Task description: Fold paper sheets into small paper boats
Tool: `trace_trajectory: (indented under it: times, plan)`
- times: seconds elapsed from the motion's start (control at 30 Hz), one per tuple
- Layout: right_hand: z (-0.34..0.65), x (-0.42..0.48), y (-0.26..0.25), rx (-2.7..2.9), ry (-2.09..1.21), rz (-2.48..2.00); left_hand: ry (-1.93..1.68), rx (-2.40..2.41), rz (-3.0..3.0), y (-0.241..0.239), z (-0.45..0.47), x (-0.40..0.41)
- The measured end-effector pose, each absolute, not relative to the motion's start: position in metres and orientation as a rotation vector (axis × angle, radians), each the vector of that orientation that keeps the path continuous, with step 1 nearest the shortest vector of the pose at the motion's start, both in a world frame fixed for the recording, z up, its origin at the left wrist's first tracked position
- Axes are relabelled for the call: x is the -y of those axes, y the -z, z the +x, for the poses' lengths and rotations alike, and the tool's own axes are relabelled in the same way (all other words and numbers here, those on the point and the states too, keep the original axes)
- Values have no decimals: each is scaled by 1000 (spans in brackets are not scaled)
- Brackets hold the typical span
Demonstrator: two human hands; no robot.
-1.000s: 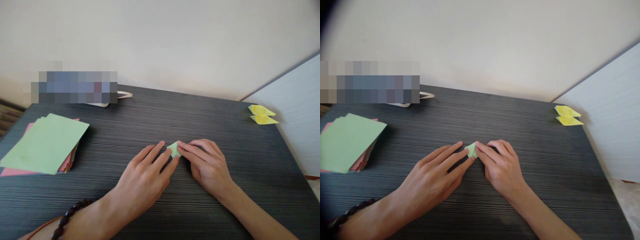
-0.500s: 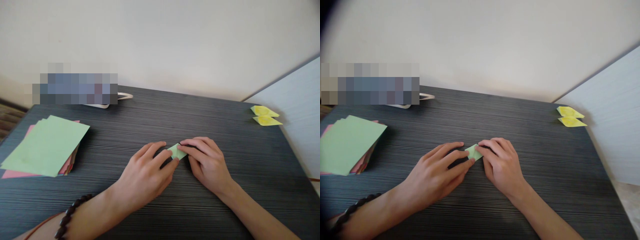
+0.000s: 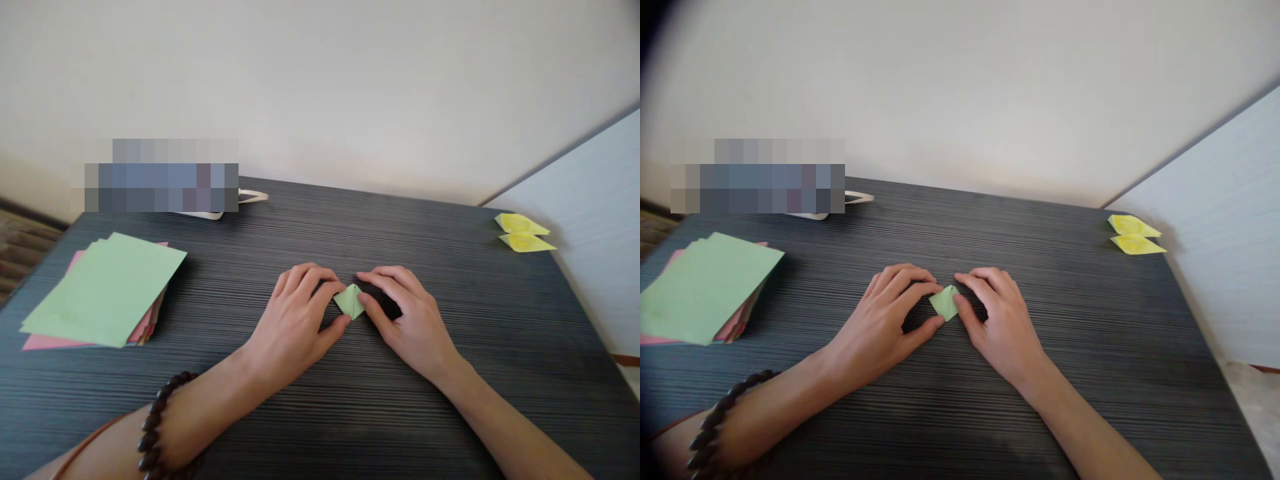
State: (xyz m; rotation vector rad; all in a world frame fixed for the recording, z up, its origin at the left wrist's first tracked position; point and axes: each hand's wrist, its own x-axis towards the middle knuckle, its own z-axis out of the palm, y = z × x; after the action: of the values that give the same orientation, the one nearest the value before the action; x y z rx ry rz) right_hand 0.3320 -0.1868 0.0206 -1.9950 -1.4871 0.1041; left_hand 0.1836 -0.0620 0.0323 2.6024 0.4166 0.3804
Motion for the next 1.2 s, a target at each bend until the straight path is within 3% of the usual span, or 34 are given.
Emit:
trace_trajectory:
  times: [0.2, 0.53, 1.2]
  plan:
    - [328, 187, -28, 1524, -202, -1870, -415, -456, 2386, -32, 186, 60]
    - [322, 188, -33, 1531, -53, -1672, -375, -478, 2182, -39, 186, 58]
    - [319, 186, -38, 1451, -157, -1653, -331, -379, 2317, -39, 189, 62]
